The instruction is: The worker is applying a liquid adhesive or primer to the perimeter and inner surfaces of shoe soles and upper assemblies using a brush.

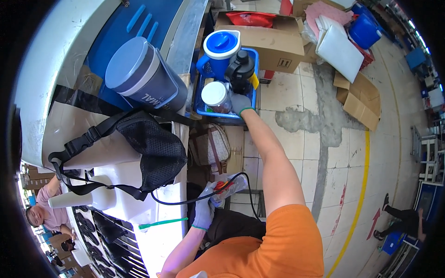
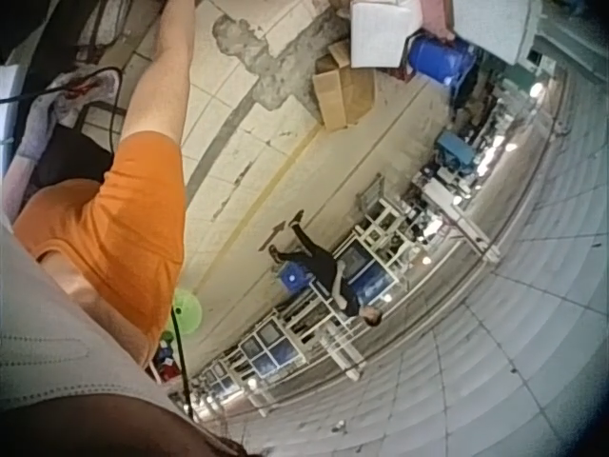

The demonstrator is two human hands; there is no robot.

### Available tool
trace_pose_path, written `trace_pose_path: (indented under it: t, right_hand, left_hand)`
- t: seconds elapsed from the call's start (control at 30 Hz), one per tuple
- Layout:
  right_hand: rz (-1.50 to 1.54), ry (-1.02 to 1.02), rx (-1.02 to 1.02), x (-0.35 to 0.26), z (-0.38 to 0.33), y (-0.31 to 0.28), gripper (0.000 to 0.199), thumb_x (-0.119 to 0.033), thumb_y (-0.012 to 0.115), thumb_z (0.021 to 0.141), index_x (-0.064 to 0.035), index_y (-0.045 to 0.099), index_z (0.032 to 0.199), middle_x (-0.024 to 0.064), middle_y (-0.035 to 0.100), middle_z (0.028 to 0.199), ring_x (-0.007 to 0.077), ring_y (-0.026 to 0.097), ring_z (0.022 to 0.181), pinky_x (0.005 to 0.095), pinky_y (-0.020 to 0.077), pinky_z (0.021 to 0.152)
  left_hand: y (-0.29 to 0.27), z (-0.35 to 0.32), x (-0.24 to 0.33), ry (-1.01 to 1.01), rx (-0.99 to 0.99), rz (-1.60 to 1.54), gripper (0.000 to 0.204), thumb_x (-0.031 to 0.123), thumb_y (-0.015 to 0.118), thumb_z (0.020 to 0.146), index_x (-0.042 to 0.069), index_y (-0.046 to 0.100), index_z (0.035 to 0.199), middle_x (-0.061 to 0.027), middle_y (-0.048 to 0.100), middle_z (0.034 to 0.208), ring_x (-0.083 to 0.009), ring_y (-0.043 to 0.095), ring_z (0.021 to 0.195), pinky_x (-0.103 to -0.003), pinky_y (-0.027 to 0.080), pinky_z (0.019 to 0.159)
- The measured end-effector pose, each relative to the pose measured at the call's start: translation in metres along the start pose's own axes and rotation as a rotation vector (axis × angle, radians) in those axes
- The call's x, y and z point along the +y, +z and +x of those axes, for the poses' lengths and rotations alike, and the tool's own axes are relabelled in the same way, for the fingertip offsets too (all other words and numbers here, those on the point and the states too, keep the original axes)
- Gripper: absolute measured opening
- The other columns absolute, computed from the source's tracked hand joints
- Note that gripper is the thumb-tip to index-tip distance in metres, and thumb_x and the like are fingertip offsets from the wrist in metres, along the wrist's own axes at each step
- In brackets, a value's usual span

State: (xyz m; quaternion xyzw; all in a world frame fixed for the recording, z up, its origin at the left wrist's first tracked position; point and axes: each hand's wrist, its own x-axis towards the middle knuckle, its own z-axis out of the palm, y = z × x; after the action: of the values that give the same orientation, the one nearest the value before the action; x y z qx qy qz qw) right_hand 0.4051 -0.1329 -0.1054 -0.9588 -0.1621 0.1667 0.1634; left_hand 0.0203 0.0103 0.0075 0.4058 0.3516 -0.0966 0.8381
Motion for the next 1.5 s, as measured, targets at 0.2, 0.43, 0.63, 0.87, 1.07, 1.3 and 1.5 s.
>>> trace_pose_path:
  t: [0.2, 0.43, 0.63, 0.87, 1.07, 1.3, 1.5]
  right_hand:
    - [-0.004, -0.012, 0.124, 0.013, 0.009, 0.011, 0.035, -0.021, 0.061, 0.079, -0.0093, 0.058, 0.111, 0.0184, 0.065, 0.106, 0.036, 0.062, 0.098, 0.0458, 0.0498, 0.083]
    - [0.012, 0.002, 0.114, 0.007, 0.008, 0.005, 0.024, -0.022, 0.062, 0.076, -0.0111, 0.064, 0.098, 0.016, 0.066, 0.101, 0.0348, 0.063, 0.096, 0.0445, 0.0501, 0.083]
    - [0.124, -0.069, 0.238, 0.014, -0.01, -0.032, 0.011, -0.016, 0.065, 0.071, -0.0082, 0.065, 0.079, 0.0141, 0.066, 0.083, 0.0326, 0.063, 0.08, 0.0425, 0.0488, 0.072]
    - [0.613, 0.009, 0.243, 0.018, -0.094, -0.08, 0.013, -0.015, 0.071, 0.075, -0.0052, 0.066, 0.081, 0.0092, 0.067, 0.076, 0.0208, 0.064, 0.066, 0.0335, 0.0496, 0.061]
    - [1.226, 0.033, -0.045, -0.029, -0.194, -0.108, 0.008, -0.011, 0.067, 0.081, -0.0065, 0.065, 0.088, -0.0002, 0.062, 0.069, 0.0049, 0.055, 0.057, 0.0188, 0.0404, 0.049]
    - [1.2, -0.126, -0.522, -0.075, -0.271, -0.074, 0.009, -0.01, 0.068, 0.082, -0.0038, 0.064, 0.087, 0.0013, 0.065, 0.077, 0.0064, 0.058, 0.067, 0.0215, 0.0454, 0.057]
    - [0.712, -0.411, -0.201, -0.073, -0.271, 0.03, 0.025, -0.011, 0.07, 0.075, -0.0056, 0.068, 0.1, 0.0124, 0.069, 0.091, 0.022, 0.064, 0.07, 0.0342, 0.0507, 0.068]
  left_hand:
    - [-0.004, 0.005, -0.004, -0.012, 0.007, -0.014, 0.028, 0.015, 0.056, 0.095, 0.0, 0.062, 0.118, -0.0042, 0.065, 0.105, -0.0077, 0.06, 0.079, -0.019, 0.047, 0.065]
    - [0.005, 0.005, 0.003, 0.009, 0.047, -0.029, 0.027, 0.015, 0.057, 0.094, 0.001, 0.062, 0.116, -0.0029, 0.065, 0.1, -0.0062, 0.057, 0.07, -0.017, 0.044, 0.059]
    - [0.011, 0.0, 0.012, -0.004, 0.035, -0.03, 0.03, 0.017, 0.056, 0.095, 0.0, 0.061, 0.119, -0.0001, 0.062, 0.085, -0.0046, 0.05, 0.061, -0.017, 0.039, 0.054]
    - [-0.001, -0.003, -0.001, -0.053, -0.02, -0.031, 0.034, 0.02, 0.054, 0.096, 0.001, 0.058, 0.125, -0.0024, 0.065, 0.106, -0.0022, 0.056, 0.076, -0.016, 0.046, 0.063]
    - [0.014, 0.009, 0.01, 0.12, -0.01, 0.098, 0.028, 0.019, 0.057, 0.094, 0.006, 0.066, 0.116, 0.0098, 0.04, 0.066, -0.002, 0.035, 0.057, -0.021, 0.028, 0.05]
    - [0.043, -0.001, 0.031, 0.048, -0.026, 0.026, 0.031, 0.021, 0.057, 0.095, 0.004, 0.065, 0.119, 0.0066, 0.056, 0.078, -0.0024, 0.045, 0.067, -0.019, 0.037, 0.062]
    - [0.045, -0.009, 0.021, 0.101, -0.141, 0.043, 0.037, 0.02, 0.054, 0.095, -0.001, 0.059, 0.125, 0.0074, 0.051, 0.074, -0.0022, 0.047, 0.066, -0.017, 0.04, 0.064]
